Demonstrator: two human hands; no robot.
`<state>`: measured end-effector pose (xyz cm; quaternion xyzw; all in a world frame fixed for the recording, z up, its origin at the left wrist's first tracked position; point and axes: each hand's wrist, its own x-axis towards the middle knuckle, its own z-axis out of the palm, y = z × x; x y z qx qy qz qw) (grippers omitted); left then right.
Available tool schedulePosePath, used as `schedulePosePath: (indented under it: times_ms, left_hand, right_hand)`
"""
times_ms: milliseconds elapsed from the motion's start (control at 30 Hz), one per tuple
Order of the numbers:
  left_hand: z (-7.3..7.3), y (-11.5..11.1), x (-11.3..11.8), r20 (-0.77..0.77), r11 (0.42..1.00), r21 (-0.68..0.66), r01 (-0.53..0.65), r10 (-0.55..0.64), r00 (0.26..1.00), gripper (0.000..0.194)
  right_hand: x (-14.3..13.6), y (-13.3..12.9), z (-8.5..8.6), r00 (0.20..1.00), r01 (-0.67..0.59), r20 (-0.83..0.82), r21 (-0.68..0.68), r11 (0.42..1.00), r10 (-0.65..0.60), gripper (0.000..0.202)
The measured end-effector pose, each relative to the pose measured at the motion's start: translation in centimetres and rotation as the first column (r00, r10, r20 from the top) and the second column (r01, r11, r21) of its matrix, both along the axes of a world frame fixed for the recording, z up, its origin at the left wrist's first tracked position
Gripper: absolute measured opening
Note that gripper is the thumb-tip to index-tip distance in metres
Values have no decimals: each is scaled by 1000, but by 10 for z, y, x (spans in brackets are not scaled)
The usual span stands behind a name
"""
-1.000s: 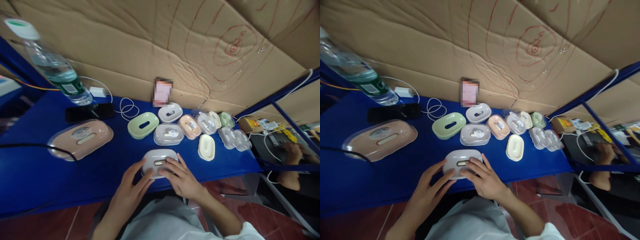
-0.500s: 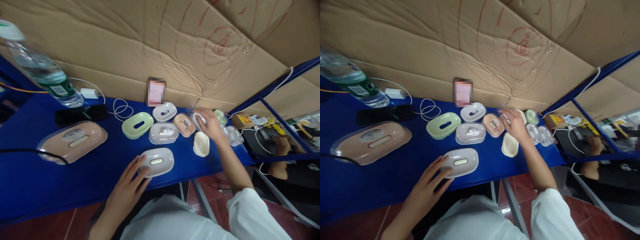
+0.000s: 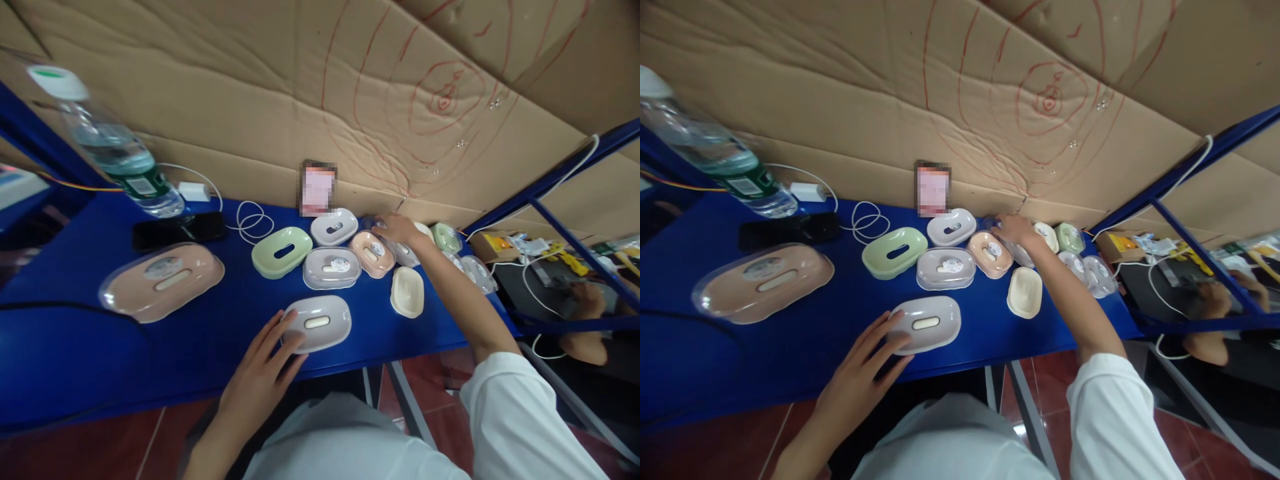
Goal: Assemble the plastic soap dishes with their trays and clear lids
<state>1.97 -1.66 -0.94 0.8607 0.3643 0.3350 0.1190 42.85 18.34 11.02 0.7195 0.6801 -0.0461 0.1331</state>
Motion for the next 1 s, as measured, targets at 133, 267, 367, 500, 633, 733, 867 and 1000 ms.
schedulePosePath:
  times_ms: [133, 267, 367, 500, 633, 733, 867, 1000]
  left_hand:
    - [0, 0, 1, 10, 1000, 18, 0, 0, 1000, 21]
    - [0, 1, 1, 23, 999, 31, -8, 7, 1000, 21]
    - [0, 1, 1, 23, 999, 33, -11, 10, 1000, 21]
    - [3, -1, 2, 35, 1000, 16, -22, 21, 999, 23]
    - [6, -4, 1, 54, 996, -71, -54, 58, 997, 30]
    - [9, -5, -2, 96, 977, -203, -59, 80, 992, 37]
    - [13, 0, -8, 138, 920, -393, -11, 71, 988, 50]
    - [16, 3, -8, 133, 883, -470, 10, 59, 989, 62]
  right_hand:
    - [10, 2, 0, 998, -55, -1, -23, 998, 55, 79]
    - [17, 7, -5, 997, -80, 12, -73, 994, 81, 105]
    - [20, 13, -10, 995, -99, 15, -105, 990, 101, 110]
    - [24, 26, -15, 994, -107, 18, -127, 986, 110, 113]
    - [27, 34, -11, 994, -107, -32, -129, 986, 104, 109]
    - [31, 29, 2, 989, -92, -126, -121, 988, 77, 100]
    - [41, 12, 24, 956, -108, -285, -120, 987, 70, 80]
    - [35, -7, 38, 825, -81, -565, -60, 995, 33, 84]
